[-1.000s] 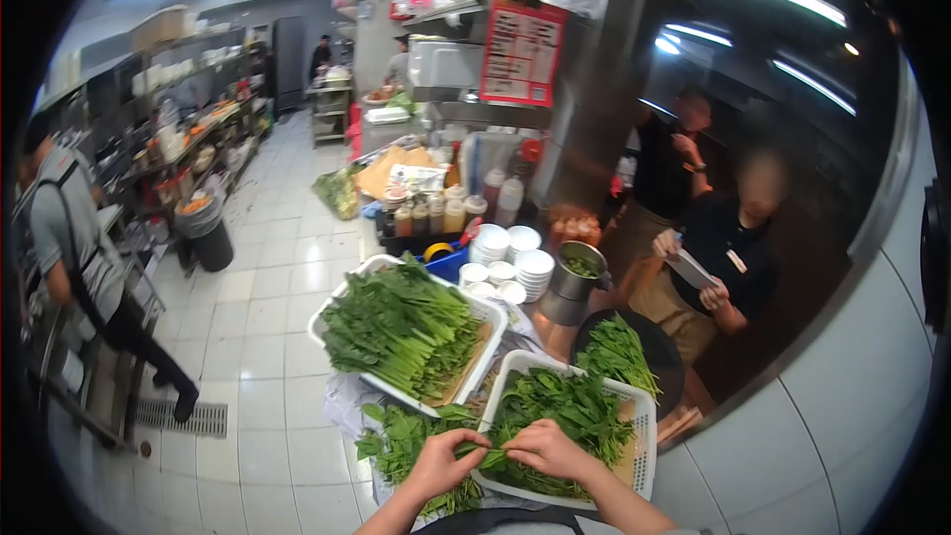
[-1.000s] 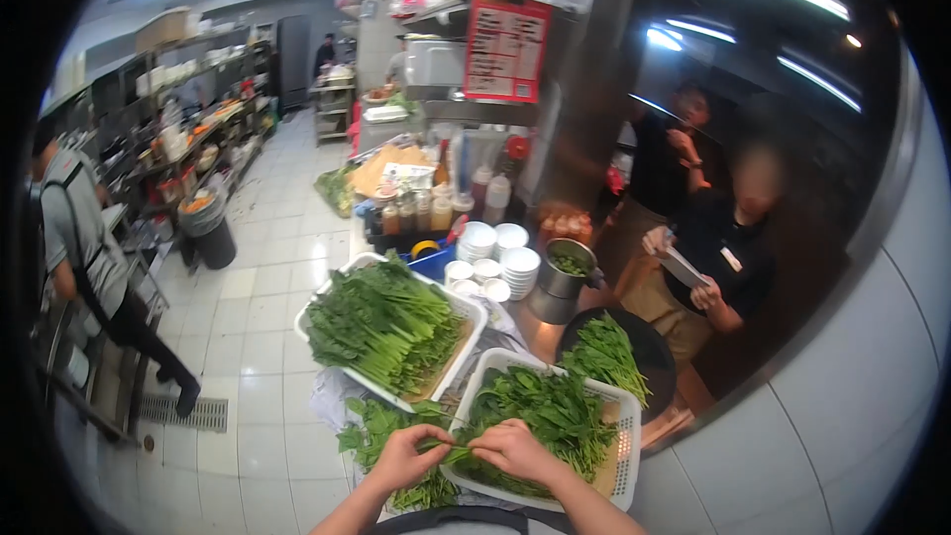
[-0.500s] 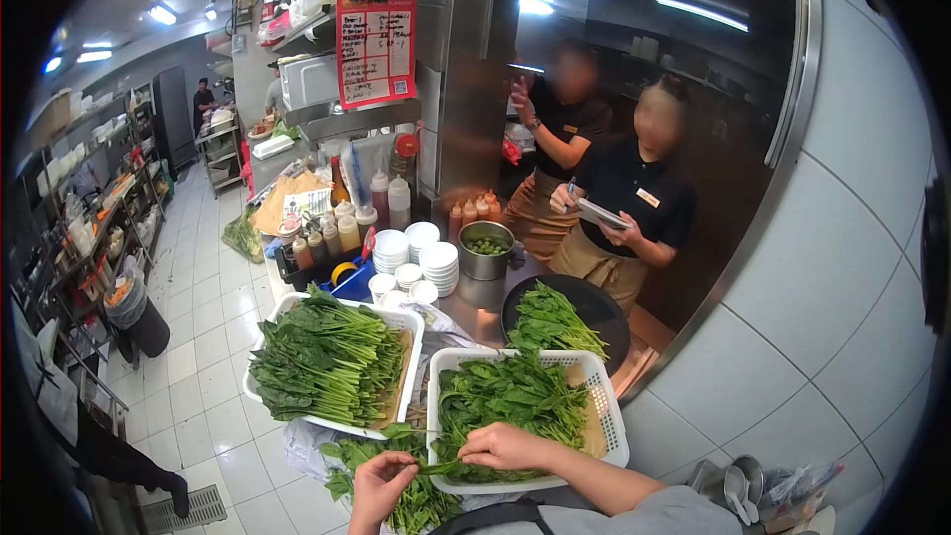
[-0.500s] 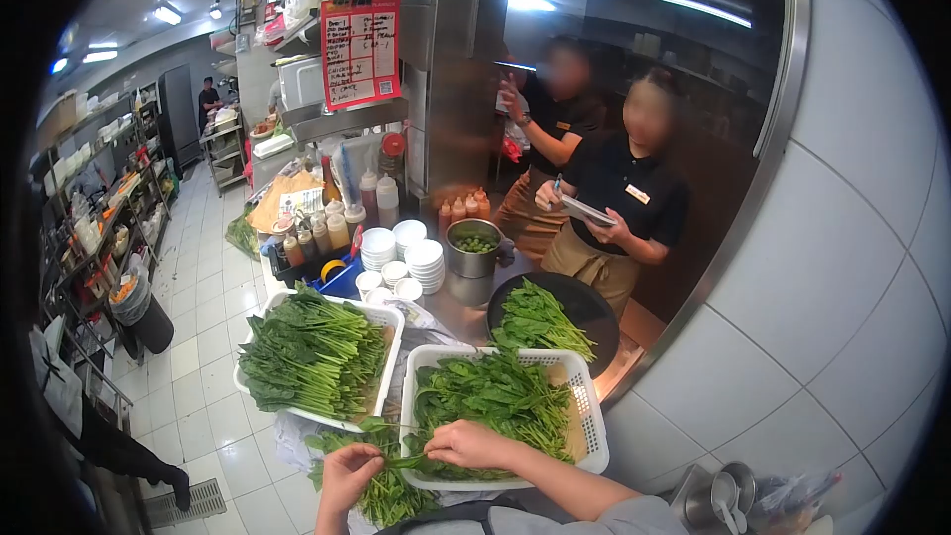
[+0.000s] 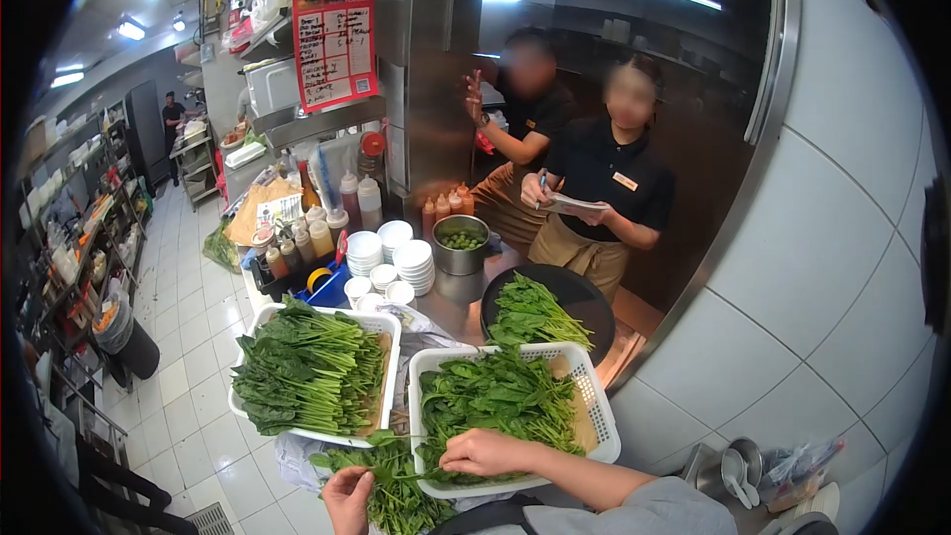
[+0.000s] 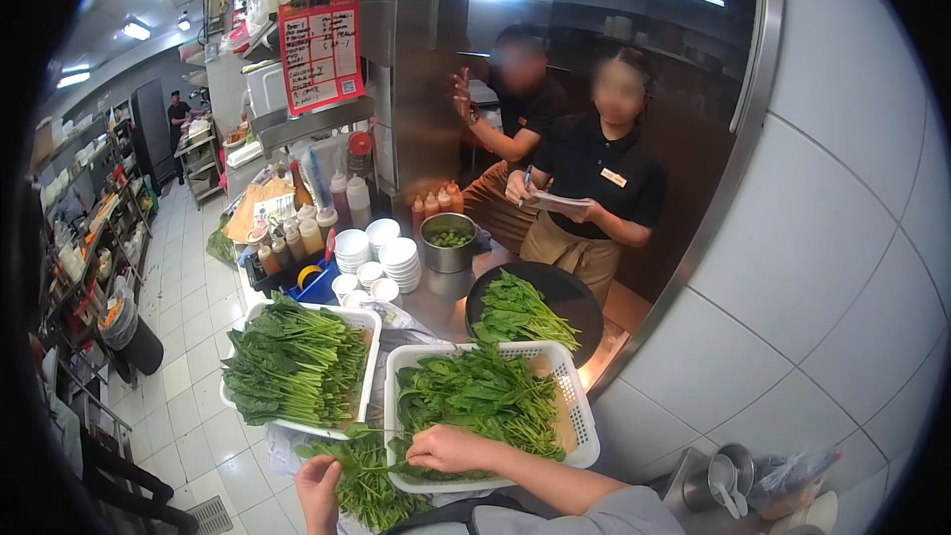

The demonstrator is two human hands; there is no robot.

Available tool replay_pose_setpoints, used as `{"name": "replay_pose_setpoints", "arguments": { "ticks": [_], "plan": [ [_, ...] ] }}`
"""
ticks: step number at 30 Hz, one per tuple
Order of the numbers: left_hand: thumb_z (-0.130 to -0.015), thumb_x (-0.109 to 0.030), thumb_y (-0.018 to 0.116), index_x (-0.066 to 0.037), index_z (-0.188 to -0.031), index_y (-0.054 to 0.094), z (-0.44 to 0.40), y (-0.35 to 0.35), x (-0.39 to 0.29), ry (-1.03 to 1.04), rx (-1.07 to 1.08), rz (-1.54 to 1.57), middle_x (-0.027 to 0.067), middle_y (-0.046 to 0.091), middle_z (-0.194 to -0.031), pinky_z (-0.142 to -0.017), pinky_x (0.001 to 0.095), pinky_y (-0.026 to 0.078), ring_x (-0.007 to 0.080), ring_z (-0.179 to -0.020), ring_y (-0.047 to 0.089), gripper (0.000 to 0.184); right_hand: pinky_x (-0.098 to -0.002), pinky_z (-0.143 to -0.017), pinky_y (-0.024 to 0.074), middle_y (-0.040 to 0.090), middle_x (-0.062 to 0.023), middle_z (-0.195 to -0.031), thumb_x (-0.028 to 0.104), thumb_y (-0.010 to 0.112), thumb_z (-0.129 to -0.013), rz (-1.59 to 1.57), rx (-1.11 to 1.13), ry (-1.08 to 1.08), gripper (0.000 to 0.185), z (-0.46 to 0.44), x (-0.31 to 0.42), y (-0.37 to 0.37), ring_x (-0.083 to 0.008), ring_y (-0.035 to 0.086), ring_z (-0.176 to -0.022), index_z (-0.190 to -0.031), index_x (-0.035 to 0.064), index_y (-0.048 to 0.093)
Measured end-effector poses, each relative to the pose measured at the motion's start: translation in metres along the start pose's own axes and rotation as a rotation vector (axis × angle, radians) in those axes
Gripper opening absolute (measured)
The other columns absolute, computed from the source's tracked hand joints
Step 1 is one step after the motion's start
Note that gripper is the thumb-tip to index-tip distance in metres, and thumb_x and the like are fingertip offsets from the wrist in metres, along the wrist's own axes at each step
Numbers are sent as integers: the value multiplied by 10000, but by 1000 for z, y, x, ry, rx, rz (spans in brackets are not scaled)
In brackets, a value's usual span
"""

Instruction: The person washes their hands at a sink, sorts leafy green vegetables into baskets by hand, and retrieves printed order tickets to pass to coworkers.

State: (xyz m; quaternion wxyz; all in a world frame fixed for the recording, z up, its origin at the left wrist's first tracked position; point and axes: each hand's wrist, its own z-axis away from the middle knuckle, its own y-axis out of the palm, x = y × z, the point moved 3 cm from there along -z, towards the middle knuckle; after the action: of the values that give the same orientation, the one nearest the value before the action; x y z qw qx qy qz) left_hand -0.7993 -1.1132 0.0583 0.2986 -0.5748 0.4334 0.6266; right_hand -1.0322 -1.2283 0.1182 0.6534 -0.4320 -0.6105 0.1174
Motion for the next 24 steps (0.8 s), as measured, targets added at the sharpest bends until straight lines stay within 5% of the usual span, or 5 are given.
{"name": "replay_pose_setpoints", "arguments": {
  "ticks": [1,13,17,20,24],
  "plan": [
    [-849,-126,644,1,-1063,615,5,3,-13,-118,36,-75,64,634,-969,-798,254,458,134,-896,580,251,-370,-618,465,610,-94,-781,214,580,-868,3,5,1,211,0,0,0,-271,594,-710,-922,29,666],
    [-842,-164,657,44,-1017,628,6,-29,-4,-87,-169,-262,108,647,-961,-802,283,464,165,-889,587,273,-369,-638,469,615,-104,-783,205,575,-870,4,-58,56,217,17,-18,-8,-280,596,-722,-922,14,661],
    [-822,-162,677,32,-1001,645,8,-16,4,-112,-71,-479,122,654,-953,-789,287,470,171,-886,589,267,-397,-671,472,619,-103,-809,234,566,-857,-28,-50,136,222,24,-22,-15,-295,600,-773,-895,41,669],
    [-804,-142,690,1,-992,661,8,3,-4,166,114,-838,126,641,-958,-783,295,477,203,-892,594,239,-394,-678,471,620,-106,-805,230,565,-856,-33,-71,126,225,29,-26,-21,-296,602,-770,-892,34,670],
    [-779,-123,708,20,-927,665,11,21,2,86,110,-876,119,587,-999,-760,291,490,224,-887,596,211,-391,-686,469,619,-108,-802,227,564,-857,-57,-83,125,226,32,-30,-26,-296,600,-769,-898,32,671]
  ]
}}
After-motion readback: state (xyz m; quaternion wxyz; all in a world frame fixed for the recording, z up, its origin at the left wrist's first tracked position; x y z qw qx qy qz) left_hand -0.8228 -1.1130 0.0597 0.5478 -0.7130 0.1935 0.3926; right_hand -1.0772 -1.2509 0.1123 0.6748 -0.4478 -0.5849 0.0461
